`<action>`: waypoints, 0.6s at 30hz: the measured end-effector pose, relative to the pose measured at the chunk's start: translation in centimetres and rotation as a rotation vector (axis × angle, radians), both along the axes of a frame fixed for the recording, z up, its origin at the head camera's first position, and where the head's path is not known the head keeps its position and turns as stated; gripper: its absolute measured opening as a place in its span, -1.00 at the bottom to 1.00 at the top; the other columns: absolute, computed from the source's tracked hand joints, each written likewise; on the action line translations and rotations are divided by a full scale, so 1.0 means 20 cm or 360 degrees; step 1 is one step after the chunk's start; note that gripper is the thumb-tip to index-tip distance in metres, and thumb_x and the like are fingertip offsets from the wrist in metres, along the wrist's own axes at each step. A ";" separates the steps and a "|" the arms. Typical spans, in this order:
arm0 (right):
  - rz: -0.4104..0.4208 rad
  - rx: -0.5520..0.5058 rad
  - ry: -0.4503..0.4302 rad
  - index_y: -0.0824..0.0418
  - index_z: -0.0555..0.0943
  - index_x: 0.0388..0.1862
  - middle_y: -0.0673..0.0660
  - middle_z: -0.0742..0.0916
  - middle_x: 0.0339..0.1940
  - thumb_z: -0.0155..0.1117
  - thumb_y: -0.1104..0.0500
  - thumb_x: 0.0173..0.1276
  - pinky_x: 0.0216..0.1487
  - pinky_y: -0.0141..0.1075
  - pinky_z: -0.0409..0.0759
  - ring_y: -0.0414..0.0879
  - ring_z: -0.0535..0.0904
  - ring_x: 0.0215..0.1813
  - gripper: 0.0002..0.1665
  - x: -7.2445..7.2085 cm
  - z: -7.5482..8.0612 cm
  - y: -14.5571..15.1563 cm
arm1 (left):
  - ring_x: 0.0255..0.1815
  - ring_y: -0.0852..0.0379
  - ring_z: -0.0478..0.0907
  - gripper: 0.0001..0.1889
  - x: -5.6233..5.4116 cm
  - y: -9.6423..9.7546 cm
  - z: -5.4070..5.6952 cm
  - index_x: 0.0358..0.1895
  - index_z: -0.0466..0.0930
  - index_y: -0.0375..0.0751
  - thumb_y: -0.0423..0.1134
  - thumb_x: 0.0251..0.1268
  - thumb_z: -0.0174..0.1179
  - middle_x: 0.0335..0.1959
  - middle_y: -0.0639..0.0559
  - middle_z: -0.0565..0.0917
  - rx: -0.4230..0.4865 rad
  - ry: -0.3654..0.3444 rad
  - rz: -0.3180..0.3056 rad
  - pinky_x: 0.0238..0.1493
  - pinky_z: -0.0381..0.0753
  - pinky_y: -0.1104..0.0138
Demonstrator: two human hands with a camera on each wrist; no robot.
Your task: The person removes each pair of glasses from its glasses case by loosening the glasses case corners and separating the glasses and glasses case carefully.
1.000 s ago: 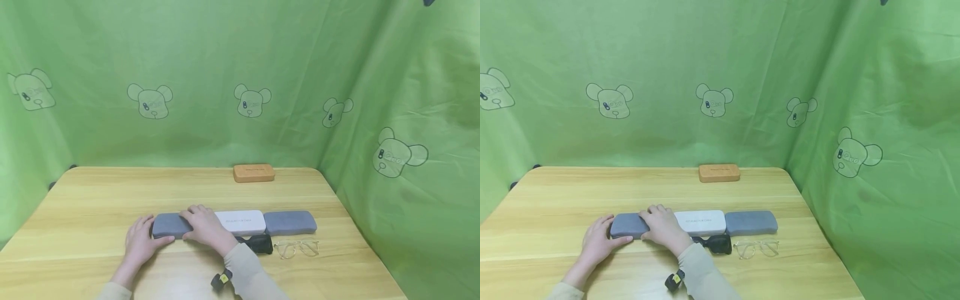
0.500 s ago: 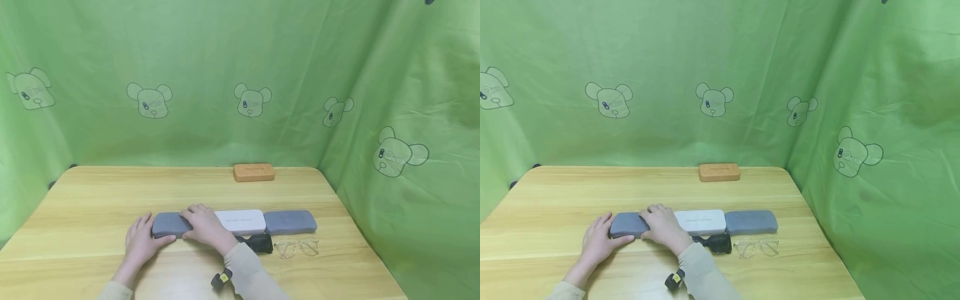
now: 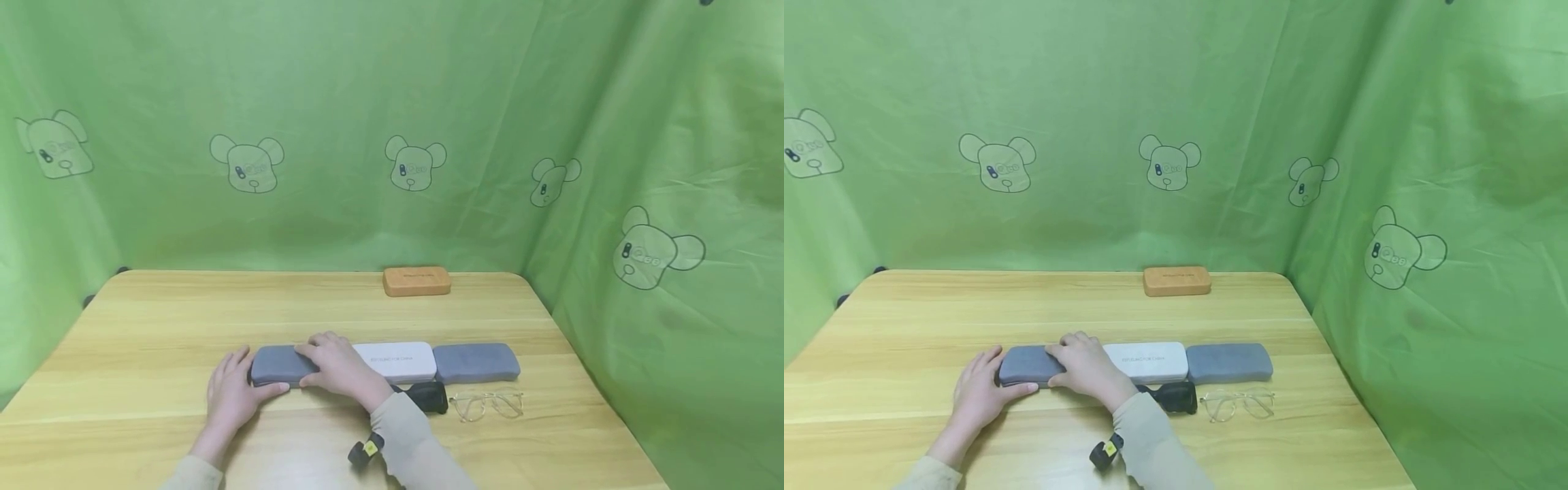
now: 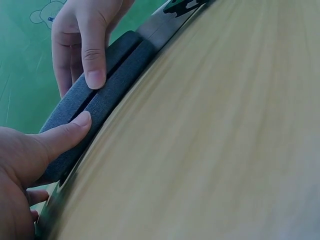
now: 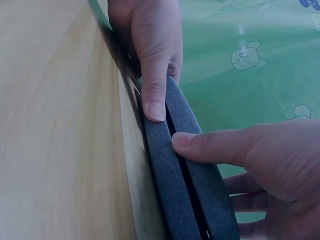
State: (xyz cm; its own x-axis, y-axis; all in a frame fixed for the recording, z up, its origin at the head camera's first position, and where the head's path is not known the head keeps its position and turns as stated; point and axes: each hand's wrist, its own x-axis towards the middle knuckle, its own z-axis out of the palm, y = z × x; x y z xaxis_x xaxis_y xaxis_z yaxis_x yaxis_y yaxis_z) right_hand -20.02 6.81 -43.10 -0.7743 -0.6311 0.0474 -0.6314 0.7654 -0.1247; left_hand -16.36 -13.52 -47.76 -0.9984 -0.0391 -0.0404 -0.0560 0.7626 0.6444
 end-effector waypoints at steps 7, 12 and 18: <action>0.0071 -0.0004 -0.0023 0.04 0.45 0.37 0.11 0.64 0.22 0.24 -0.18 0.32 0.29 -0.17 0.49 -0.02 0.53 0.22 -0.31 -0.01 0.01 0.02 | 0.53 -0.41 -0.11 0.07 0.00 0.00 0.00 0.41 0.25 -0.39 0.25 -0.12 0.43 0.51 -0.37 0.12 -0.0007 0.0017 0.0010 0.48 -0.18 -0.30; 0.0118 -0.0003 -0.0020 0.03 0.43 0.39 0.11 0.62 0.25 0.15 -0.16 0.40 0.34 -0.14 0.47 0.00 0.52 0.26 -0.36 -0.01 0.01 0.04 | 0.53 -0.41 -0.11 0.08 0.00 0.00 0.00 0.41 0.24 -0.38 0.26 -0.12 0.42 0.51 -0.37 0.12 -0.0020 0.0031 0.0010 0.48 -0.17 -0.31; 0.0145 -0.0012 -0.0011 0.01 0.40 0.42 0.09 0.61 0.28 0.03 -0.16 0.48 0.36 -0.13 0.46 0.00 0.50 0.29 -0.40 -0.03 0.00 0.05 | 0.53 -0.41 -0.11 0.09 0.00 0.01 0.00 0.41 0.23 -0.38 0.27 -0.11 0.41 0.51 -0.37 0.12 -0.0019 0.0033 0.0011 0.48 -0.18 -0.30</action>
